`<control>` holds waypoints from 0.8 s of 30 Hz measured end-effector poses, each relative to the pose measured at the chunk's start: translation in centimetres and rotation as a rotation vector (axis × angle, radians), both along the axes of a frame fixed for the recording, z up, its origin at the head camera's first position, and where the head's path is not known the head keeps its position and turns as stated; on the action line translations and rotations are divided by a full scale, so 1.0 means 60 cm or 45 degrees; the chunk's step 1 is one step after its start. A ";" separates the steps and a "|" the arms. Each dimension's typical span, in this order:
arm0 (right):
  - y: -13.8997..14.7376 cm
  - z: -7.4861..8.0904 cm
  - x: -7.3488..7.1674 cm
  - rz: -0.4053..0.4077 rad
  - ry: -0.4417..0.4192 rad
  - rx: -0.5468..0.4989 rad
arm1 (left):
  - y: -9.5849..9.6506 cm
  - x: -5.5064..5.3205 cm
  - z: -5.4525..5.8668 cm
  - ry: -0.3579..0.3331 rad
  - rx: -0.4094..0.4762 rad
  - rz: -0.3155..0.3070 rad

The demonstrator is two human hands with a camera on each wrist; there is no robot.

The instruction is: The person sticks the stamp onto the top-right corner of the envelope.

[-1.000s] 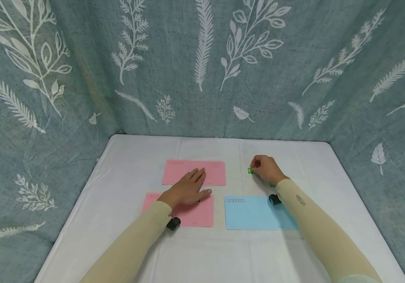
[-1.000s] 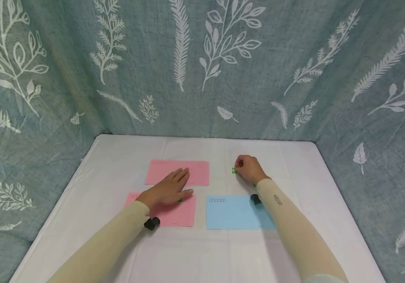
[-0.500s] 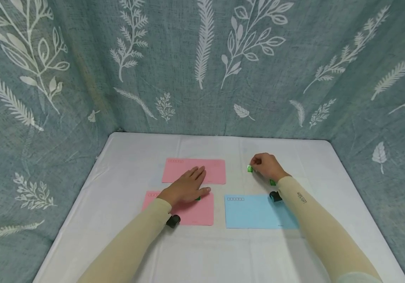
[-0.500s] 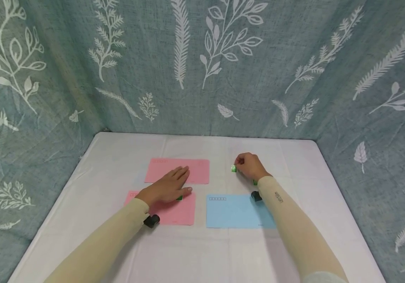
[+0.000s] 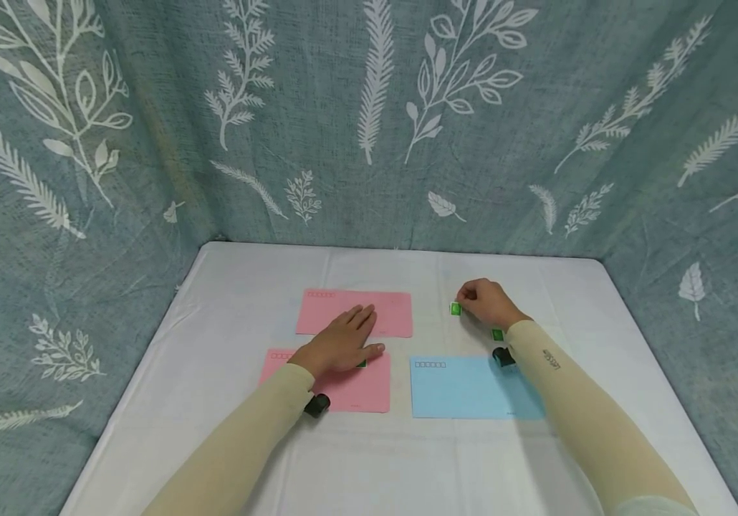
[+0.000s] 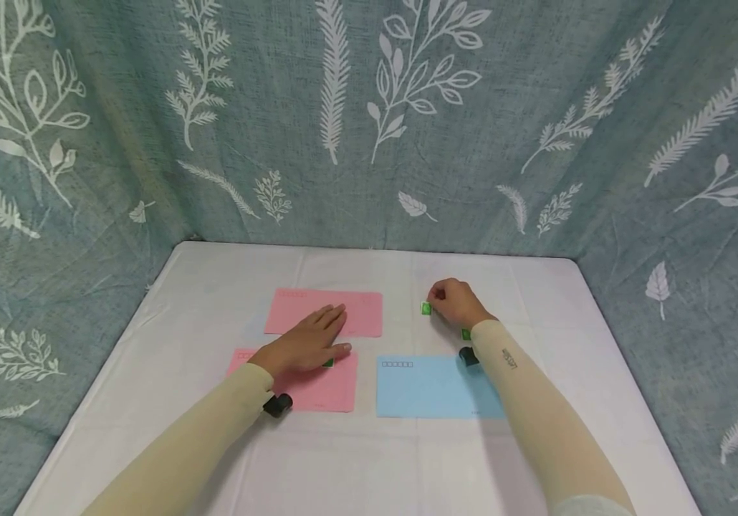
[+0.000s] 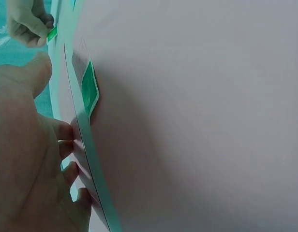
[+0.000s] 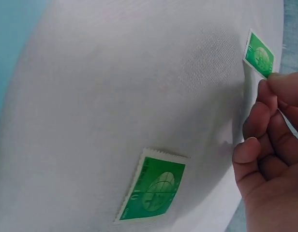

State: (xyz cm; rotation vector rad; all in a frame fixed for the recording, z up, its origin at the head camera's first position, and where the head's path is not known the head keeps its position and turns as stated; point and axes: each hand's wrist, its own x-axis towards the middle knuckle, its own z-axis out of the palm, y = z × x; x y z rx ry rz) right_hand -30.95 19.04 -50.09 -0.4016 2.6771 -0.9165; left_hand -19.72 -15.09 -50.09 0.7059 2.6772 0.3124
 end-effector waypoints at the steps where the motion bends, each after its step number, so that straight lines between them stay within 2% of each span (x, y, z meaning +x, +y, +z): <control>1: -0.001 0.002 0.000 0.002 0.005 -0.001 | 0.000 -0.001 -0.001 -0.005 -0.010 0.003; 11: -0.023 0.016 -0.002 0.019 0.018 0.002 | 0.005 -0.004 -0.007 0.005 -0.049 0.028; 18: -0.046 0.028 -0.002 0.025 -0.014 -0.022 | 0.009 0.002 -0.001 0.027 -0.025 0.059; 24: -0.067 0.035 -0.003 0.054 -0.027 -0.046 | 0.013 0.005 -0.002 0.031 -0.050 0.075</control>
